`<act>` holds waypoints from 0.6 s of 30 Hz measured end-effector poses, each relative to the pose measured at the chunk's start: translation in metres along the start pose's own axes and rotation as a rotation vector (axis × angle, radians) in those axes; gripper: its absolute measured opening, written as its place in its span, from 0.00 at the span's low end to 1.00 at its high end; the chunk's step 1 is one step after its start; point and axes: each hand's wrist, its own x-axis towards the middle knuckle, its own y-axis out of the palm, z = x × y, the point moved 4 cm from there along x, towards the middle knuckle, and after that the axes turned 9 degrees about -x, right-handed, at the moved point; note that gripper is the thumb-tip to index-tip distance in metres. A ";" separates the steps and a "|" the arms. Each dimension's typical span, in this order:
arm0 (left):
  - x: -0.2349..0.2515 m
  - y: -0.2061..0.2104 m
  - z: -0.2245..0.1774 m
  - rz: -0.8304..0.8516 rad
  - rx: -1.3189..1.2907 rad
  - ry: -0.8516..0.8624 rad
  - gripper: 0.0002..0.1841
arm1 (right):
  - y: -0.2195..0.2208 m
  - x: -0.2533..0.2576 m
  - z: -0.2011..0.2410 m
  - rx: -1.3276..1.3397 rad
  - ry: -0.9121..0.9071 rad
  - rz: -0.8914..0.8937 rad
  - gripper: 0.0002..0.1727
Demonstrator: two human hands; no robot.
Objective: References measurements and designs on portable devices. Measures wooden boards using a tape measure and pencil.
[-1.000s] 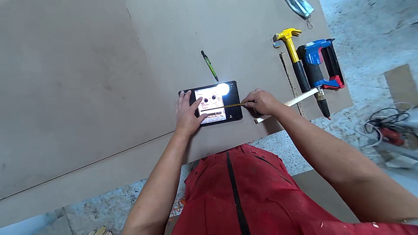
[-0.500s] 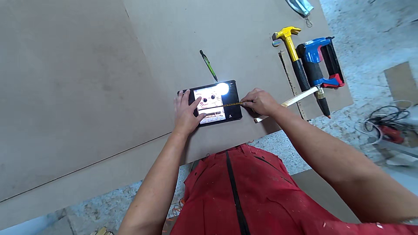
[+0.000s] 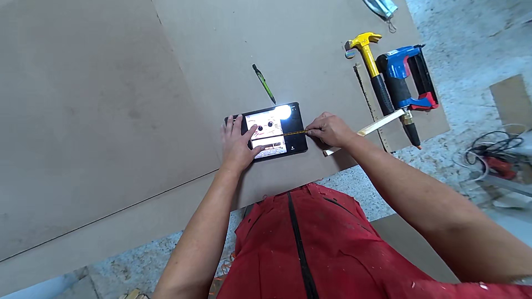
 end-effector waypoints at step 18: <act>0.000 0.000 0.001 0.006 -0.011 -0.034 0.39 | 0.001 0.000 0.001 -0.014 -0.003 -0.006 0.13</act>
